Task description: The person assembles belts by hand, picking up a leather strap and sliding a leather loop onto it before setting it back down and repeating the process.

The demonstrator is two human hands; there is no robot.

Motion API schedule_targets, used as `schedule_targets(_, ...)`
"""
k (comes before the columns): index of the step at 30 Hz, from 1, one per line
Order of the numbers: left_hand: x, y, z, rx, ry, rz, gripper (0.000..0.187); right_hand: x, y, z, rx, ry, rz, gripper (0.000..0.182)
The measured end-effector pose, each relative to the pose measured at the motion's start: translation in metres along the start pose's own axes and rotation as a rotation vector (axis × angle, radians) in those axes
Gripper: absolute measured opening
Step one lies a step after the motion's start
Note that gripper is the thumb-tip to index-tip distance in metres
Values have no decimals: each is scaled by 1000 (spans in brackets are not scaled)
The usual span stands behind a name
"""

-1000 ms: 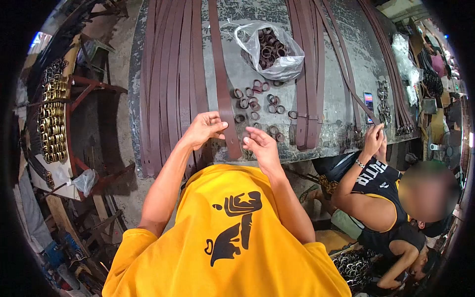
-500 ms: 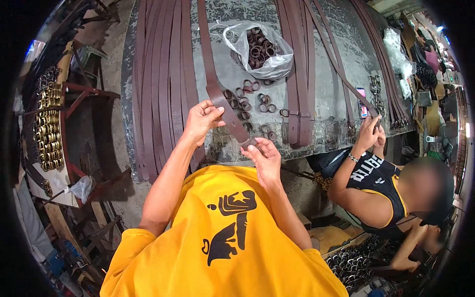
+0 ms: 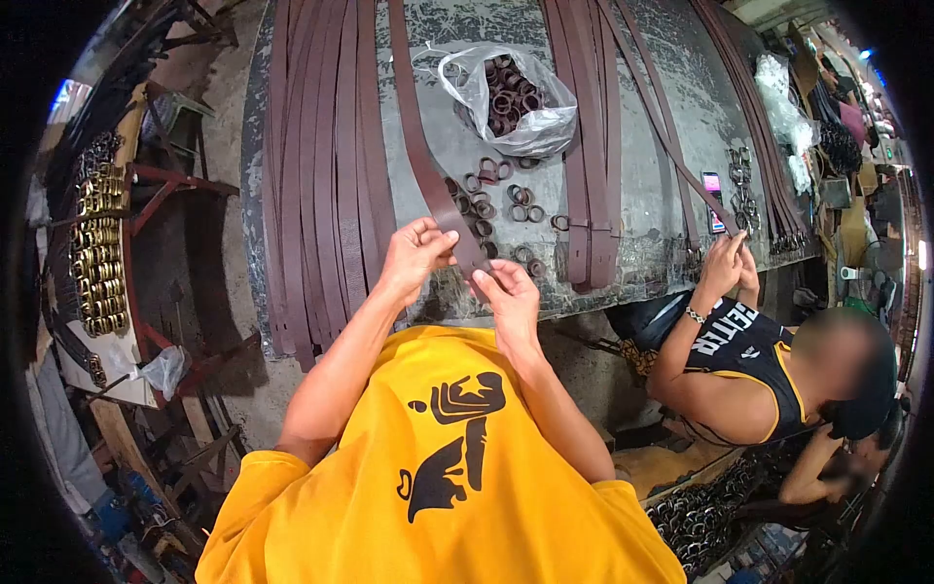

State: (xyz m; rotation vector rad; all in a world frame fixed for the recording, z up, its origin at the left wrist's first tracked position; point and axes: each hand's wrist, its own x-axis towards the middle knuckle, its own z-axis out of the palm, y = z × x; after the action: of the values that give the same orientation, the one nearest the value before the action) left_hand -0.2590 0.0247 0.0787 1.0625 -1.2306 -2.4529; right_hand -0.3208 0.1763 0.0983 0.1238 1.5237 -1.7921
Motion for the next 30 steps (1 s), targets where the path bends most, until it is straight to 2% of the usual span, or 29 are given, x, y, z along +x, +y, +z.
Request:
schedule_targets(3, -10, -9, 2, 110, -15, -70, 11, 10, 6, 2, -89, -13, -27, 25)
schedule_targets(8, -15, -29, -14, -97, -65, -245, 15, 16, 24, -14, -161, -83, 8, 33)
schedule_targets(13, -18, -45, -23, -143, -79, -294, 20, 9, 28, -21, -233, -142, 24, 42)
schedule_targets(17, -21, -44, -22, -27, -93, -249, 24, 12, 29, -20, -324, -165, 47, 46)
schedule_targets(20, -11, -45, -25, -36, 40, -246, 30, 13, 34, -25, -330, -187, 87, 48)
schedule_targets(23, 5, -47, -37, -40, -40, -211, 38, 9, 30, -31, -393, -254, 142, 52)
schedule_targets(24, 2, -37, -32, -3, -8, -236, 41, 11, 31, -35, -405, -290, 148, 53)
schedule_targets(27, 7, -35, -32, 50, 31, -250, 36, 19, 32, -41, -476, -387, 171, 56)
schedule_targets(28, 10, -38, -35, 43, 8, -227, 27, 20, 25, -37, -525, -412, 187, 57)
schedule_targets(30, 15, -39, -41, -45, -69, -241, 28, 23, 3, -27, -610, -490, 201, 59)
